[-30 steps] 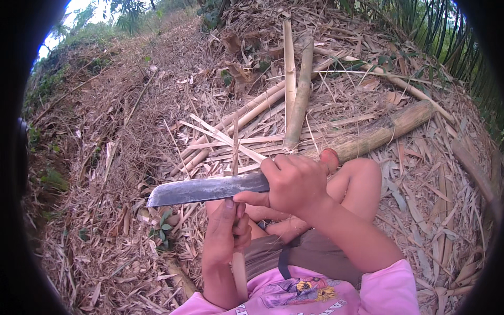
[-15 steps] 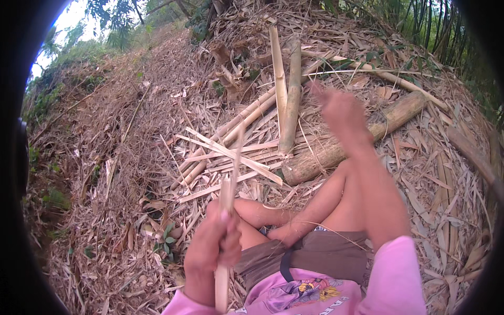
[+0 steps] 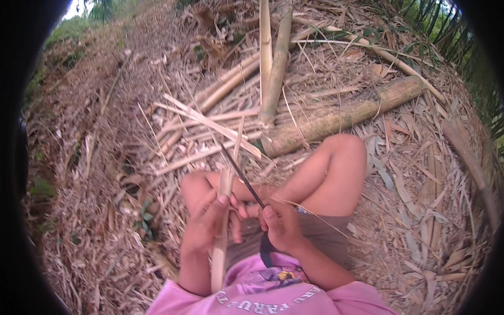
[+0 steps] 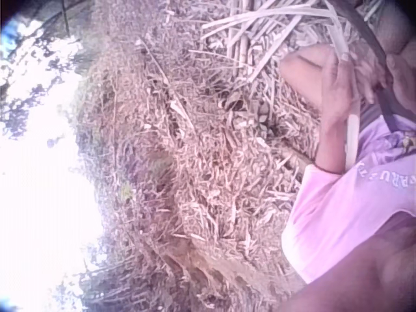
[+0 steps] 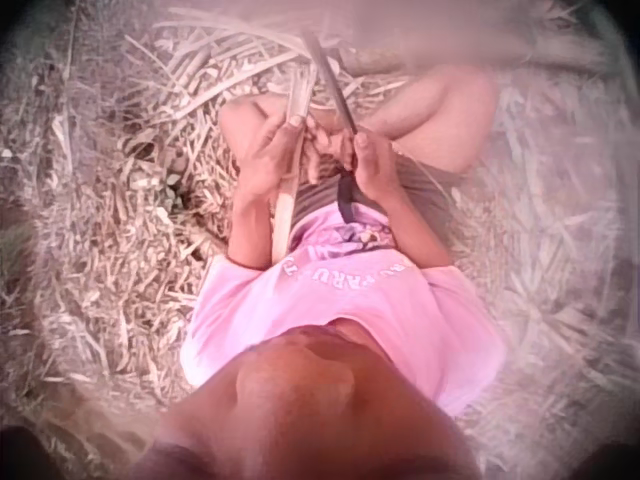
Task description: The person sits on the ground and uses a machete to shave thin strips from a bamboo stick, smoothing the surfaces as they work.
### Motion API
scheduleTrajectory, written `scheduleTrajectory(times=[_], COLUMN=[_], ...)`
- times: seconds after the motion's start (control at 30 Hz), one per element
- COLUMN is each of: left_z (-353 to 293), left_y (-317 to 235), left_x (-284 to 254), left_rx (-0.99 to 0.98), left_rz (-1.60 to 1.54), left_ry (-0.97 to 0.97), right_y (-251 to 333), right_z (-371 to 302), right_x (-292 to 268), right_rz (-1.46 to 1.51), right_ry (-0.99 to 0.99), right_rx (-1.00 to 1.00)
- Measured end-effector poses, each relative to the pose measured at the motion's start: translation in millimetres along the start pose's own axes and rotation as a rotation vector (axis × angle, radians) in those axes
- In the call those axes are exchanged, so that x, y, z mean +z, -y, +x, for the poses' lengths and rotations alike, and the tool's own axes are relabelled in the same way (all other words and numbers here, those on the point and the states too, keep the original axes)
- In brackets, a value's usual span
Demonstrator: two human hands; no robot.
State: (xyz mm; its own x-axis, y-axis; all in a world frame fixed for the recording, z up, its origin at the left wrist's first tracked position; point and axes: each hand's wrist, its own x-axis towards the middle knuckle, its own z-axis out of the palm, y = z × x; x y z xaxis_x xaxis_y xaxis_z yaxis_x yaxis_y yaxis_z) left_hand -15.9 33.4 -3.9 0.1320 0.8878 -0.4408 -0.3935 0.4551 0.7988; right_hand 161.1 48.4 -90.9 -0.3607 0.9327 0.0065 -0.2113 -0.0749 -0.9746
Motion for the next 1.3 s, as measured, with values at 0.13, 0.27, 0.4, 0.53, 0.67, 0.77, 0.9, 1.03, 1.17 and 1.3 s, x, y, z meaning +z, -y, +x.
scheduleTrajectory(times=[0.13, 0.27, 0.4, 0.53, 0.67, 0.77, 0.9, 1.03, 1.17, 1.3], left_z=[9.5, 17.9, 24.4, 19.3, 5.0, 2.0, 1.7, -1.0, -8.3, -8.0], left_y=[0.1, -9.8, 5.0, 25.2, 15.5, 5.3, 12.7, 22.6, 16.0, 18.8], left_x=[-2.0, 6.5, 13.9, 28.1, 35.4, 46.8, 57.6, 66.3, 71.0, 68.9], left_rx=[-0.007, -0.058, -0.069, -0.039, 0.051, 0.095, 0.107, 0.198, 0.102, 0.155], left_rz=[0.100, 0.086, 0.079, 0.172, 0.318, 0.405, 0.357, 0.465, 0.387, 0.488], left_ry=[0.011, -0.015, -0.010, -0.061, -0.008, -0.028, -0.101, -0.101, -0.091, -0.083], right_y=[-27.9, -19.5, -28.9, -26.9, 5.5, 6.3, 25.0, 41.5, 41.8, 45.2], right_z=[-25.9, -33.1, -40.5, -50.0, -37.7, -30.0, -22.1, -16.1, -16.9, -11.4], right_x=[-20.9, -19.1, -14.1, -20.1, -27.3, -35.6, -38.0, -33.1, -35.3, -34.3], right_rz=[0.128, 0.057, 0.073, 0.001, -0.344, -0.410, -0.577, -0.560, -0.615, -0.631], right_ry=[0.059, 0.074, 0.093, 0.071, -0.113, -0.187, -0.237, -0.266, -0.219, -0.204], right_rx=[0.289, 0.307, 0.153, 0.072, 0.003, -0.070, -0.187, -0.226, -0.191, -0.215])
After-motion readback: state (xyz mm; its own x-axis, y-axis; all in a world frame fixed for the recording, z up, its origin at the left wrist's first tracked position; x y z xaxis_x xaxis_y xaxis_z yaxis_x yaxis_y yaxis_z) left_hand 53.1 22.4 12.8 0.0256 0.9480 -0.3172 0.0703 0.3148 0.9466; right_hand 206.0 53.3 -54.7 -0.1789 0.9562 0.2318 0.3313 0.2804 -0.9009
